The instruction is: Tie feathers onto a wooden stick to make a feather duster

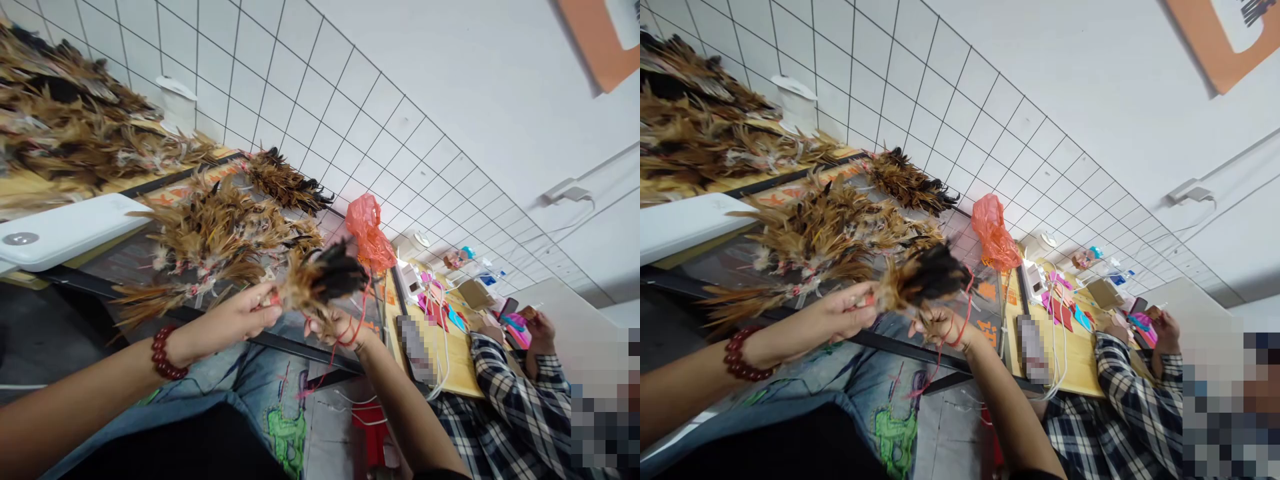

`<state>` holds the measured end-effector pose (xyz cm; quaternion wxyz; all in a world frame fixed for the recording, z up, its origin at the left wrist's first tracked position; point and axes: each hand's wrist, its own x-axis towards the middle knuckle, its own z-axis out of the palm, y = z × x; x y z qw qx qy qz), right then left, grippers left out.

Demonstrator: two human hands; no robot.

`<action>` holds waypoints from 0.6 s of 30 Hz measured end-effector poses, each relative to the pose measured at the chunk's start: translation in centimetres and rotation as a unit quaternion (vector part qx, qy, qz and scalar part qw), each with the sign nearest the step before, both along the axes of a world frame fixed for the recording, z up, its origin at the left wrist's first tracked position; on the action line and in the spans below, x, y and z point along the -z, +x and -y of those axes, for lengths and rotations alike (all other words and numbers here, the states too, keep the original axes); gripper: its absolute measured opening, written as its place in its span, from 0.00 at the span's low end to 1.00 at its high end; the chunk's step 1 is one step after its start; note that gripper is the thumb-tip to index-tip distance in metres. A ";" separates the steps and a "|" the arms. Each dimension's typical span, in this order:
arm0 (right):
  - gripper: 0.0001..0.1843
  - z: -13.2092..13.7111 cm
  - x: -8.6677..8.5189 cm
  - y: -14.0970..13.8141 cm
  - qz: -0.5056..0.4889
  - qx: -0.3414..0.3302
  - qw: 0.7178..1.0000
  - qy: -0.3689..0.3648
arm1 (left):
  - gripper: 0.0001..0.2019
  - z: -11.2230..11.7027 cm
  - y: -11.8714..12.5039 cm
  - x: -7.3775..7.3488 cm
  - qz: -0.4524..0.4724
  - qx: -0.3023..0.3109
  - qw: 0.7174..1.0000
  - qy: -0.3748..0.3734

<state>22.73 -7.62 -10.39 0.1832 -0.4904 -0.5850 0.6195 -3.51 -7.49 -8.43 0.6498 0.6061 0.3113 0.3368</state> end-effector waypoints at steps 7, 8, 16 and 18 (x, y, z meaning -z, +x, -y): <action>0.25 -0.9 -1.0 0.8 -0.065 0.061 0.996 0.029 | 0.13 -2.9 2.5 -0.1 0.220 -0.062 0.945 -0.233; 0.25 -1.1 -1.2 0.9 -0.059 0.084 0.994 0.047 | 0.12 -3.4 2.7 -0.2 0.247 -0.061 0.935 -0.247; 0.26 -3.4 -3.2 2.4 0.005 0.214 0.964 0.159 | 0.08 -7.5 3.8 -1.2 0.284 -0.045 0.907 -0.309; 0.25 -4.2 -3.5 3.1 0.042 0.236 0.951 0.196 | 0.09 -8.9 4.3 -1.4 0.297 -0.007 0.899 -0.323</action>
